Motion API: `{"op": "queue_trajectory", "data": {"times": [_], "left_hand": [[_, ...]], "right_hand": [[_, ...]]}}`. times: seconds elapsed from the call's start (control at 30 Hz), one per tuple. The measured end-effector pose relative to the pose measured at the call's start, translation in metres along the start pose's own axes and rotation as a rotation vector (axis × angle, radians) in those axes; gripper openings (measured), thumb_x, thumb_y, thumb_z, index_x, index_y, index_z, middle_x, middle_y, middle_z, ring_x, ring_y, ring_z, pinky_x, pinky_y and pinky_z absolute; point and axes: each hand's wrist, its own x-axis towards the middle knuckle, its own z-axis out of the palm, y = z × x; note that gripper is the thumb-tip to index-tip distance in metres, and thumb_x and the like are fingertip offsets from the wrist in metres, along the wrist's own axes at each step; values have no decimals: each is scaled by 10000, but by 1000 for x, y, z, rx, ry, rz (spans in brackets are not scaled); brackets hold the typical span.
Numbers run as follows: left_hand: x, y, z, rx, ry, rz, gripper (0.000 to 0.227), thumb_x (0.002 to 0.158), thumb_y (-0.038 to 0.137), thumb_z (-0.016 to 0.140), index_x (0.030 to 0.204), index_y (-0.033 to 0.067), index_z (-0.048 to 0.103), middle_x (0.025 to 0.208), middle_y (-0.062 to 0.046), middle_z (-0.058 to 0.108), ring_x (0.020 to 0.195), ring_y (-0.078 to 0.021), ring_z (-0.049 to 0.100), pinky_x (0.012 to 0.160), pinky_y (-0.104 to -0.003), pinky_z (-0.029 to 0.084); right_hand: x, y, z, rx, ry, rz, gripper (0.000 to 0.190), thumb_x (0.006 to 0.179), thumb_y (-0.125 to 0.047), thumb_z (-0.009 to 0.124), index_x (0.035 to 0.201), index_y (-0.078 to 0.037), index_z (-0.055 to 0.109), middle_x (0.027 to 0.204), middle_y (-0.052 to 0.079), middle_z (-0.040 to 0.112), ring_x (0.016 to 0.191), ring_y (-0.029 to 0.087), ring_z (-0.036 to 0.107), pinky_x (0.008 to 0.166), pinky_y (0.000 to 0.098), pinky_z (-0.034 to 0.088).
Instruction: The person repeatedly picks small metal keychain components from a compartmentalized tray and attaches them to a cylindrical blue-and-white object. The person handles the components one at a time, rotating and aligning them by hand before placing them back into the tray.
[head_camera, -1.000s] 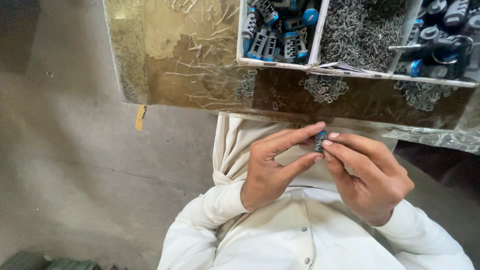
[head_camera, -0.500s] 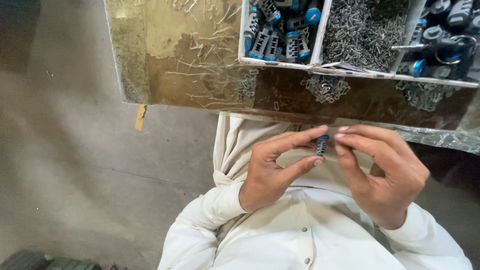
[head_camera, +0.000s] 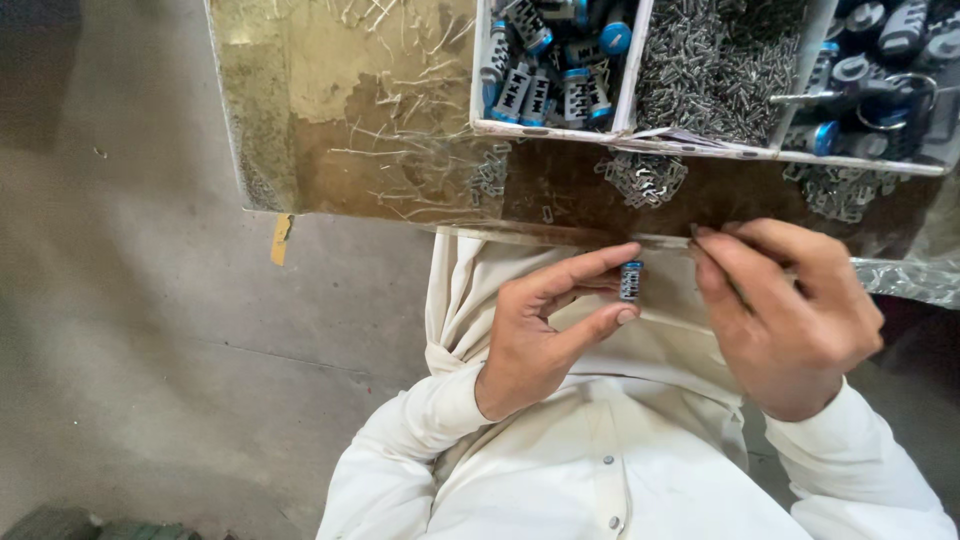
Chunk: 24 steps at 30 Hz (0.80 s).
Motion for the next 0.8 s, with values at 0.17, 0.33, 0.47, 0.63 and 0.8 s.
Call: {"op": "queue_trajectory", "data": {"times": [0.17, 0.33, 0.47, 0.63, 0.8], "left_hand": [[-1, 3, 4, 9, -41, 18, 476, 984, 16, 747, 1441, 1, 617, 1277, -95, 722, 1131, -129, 699, 1068, -285, 565], [0, 8, 2, 98, -36, 25, 488, 967, 25, 752, 1437, 40, 624, 1274, -93, 734, 1153, -148, 713, 1048, -283, 575], [0, 10, 2, 155, -34, 62, 488, 962, 31, 767, 1432, 61, 638, 1215, -101, 744, 1107, -142, 722, 1041, -282, 576], [1, 13, 2, 171, -50, 69, 491, 975, 39, 761, 1449, 66, 632, 1194, -105, 745, 1095, -143, 721, 1040, -282, 572], [0, 15, 2, 228, -74, 69, 497, 985, 47, 733, 1463, 77, 599, 1265, -109, 740, 1149, -155, 725, 1014, -274, 564]], "right_hand": [[-17, 0, 6, 513, -53, 298, 160, 860, -92, 819, 993, -41, 745, 1074, 122, 721, 820, 135, 721, 630, 221, 524], [-28, -11, 16, 392, 0, 140, 166, 927, -75, 815, 1055, -23, 723, 1091, 126, 722, 921, 190, 720, 769, 268, 570], [-29, -13, 19, 361, 29, 137, 169, 942, -68, 827, 1068, -28, 722, 1111, 123, 727, 940, 190, 724, 769, 250, 566], [-24, -19, 11, 280, -26, 75, 179, 974, -52, 819, 1124, -10, 732, 1165, 141, 723, 949, 203, 739, 807, 255, 598], [-22, -23, 10, 215, 1, 120, 207, 990, -1, 749, 1194, 34, 735, 1205, 191, 715, 993, 257, 738, 837, 297, 608]]}}
